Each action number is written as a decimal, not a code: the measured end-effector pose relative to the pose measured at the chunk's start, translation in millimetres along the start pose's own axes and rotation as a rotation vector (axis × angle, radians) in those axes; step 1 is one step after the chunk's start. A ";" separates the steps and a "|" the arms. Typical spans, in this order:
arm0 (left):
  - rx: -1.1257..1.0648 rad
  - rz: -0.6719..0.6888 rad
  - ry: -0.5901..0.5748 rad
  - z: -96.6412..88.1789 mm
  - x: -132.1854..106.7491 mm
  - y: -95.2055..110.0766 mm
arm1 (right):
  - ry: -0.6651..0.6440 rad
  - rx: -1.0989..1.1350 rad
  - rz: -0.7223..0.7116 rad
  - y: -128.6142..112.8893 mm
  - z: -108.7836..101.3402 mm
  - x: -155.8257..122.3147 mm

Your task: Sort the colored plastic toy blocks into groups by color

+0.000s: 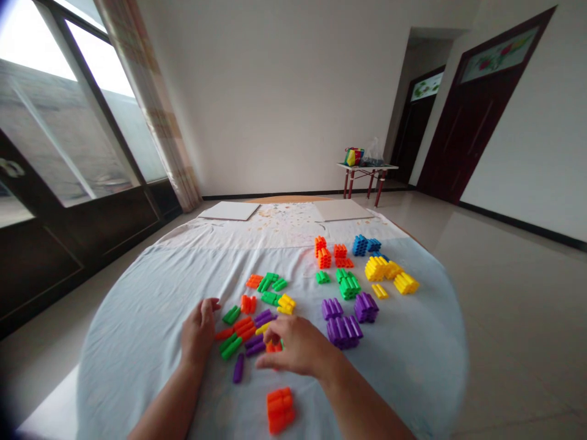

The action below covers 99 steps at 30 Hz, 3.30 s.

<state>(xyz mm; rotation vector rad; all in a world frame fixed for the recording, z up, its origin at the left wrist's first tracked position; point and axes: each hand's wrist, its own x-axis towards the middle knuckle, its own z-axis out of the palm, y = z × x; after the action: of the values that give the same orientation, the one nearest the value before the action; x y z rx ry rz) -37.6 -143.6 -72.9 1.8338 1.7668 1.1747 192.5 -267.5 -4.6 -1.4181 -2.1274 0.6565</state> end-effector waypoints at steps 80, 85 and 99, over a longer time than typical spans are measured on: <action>-0.153 -0.076 -0.038 0.6 11.9 -14.0 | 0.369 -0.493 0.251 139.5 -135.8 80.5; -0.140 -0.086 -0.031 0.0 9.7 -8.5 | 0.453 -0.417 0.093 84.5 -124.5 69.0; -0.188 -0.069 -0.032 -0.5 3.5 -3.9 | 0.315 -0.378 0.264 22.7 17.9 37.9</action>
<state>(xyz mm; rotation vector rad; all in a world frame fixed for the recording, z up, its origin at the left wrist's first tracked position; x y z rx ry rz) -40.9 -139.9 -74.4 1.6616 1.6281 1.2327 184.1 -226.5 -27.5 -1.8853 -1.8940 0.1025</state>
